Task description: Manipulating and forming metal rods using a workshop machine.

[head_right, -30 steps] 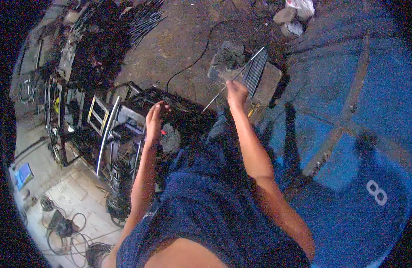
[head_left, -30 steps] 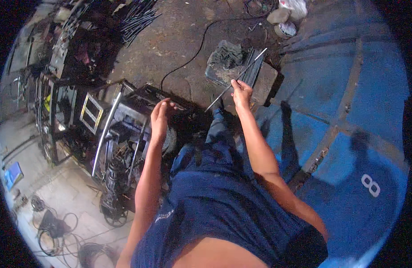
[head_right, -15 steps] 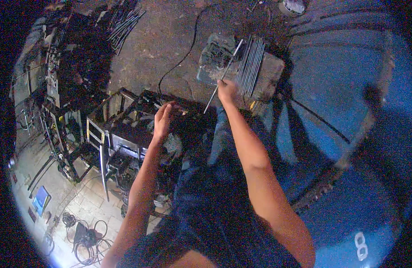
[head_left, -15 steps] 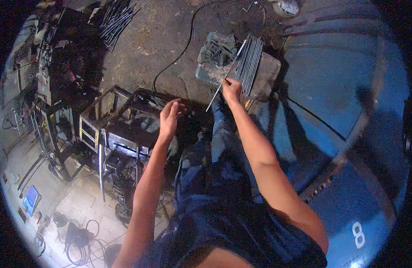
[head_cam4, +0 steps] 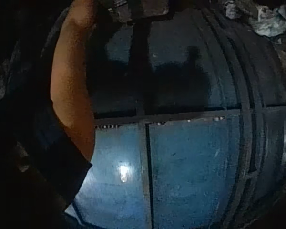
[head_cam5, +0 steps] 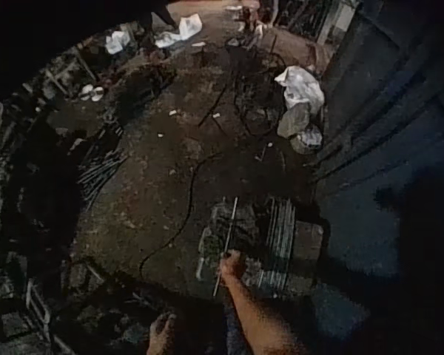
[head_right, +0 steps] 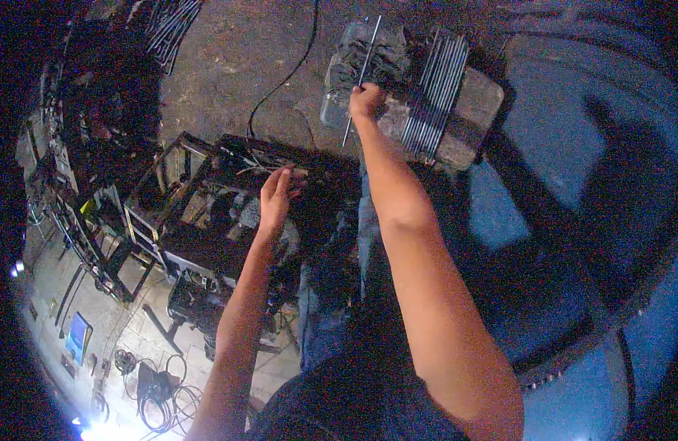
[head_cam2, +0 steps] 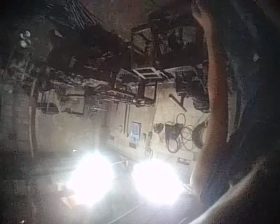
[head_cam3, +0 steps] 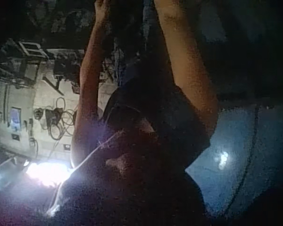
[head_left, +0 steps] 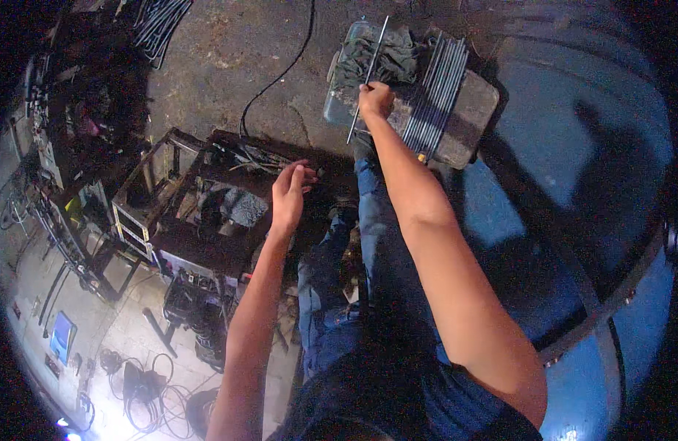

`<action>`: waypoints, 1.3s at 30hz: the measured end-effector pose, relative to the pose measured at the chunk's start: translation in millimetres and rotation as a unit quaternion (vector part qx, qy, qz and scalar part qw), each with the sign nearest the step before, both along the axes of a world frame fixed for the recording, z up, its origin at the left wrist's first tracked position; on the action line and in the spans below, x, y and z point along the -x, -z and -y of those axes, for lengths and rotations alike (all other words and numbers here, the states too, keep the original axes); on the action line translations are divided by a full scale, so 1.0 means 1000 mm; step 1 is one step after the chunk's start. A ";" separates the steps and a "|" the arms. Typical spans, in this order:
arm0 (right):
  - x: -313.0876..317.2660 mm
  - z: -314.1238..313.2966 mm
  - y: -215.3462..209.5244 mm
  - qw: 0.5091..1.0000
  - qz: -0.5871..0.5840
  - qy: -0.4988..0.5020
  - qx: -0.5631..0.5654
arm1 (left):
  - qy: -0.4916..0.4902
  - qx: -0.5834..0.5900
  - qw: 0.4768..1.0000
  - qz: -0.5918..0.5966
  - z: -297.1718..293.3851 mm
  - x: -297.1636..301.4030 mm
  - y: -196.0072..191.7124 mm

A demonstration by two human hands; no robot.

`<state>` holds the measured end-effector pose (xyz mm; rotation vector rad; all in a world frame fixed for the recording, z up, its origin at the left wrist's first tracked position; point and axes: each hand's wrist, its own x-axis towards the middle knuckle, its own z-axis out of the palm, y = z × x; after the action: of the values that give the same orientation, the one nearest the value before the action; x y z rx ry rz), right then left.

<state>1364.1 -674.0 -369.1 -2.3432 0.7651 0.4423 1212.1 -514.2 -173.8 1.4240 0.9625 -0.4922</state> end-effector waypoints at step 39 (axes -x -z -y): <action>0.057 0.238 0.106 0.985 0.032 0.147 -0.080 | 0.282 0.001 0.957 0.067 0.093 -0.046 0.057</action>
<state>1306.8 -912.3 -474.9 -2.0447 0.9885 0.2854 1257.8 -607.2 -230.6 1.7062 0.4327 -0.8002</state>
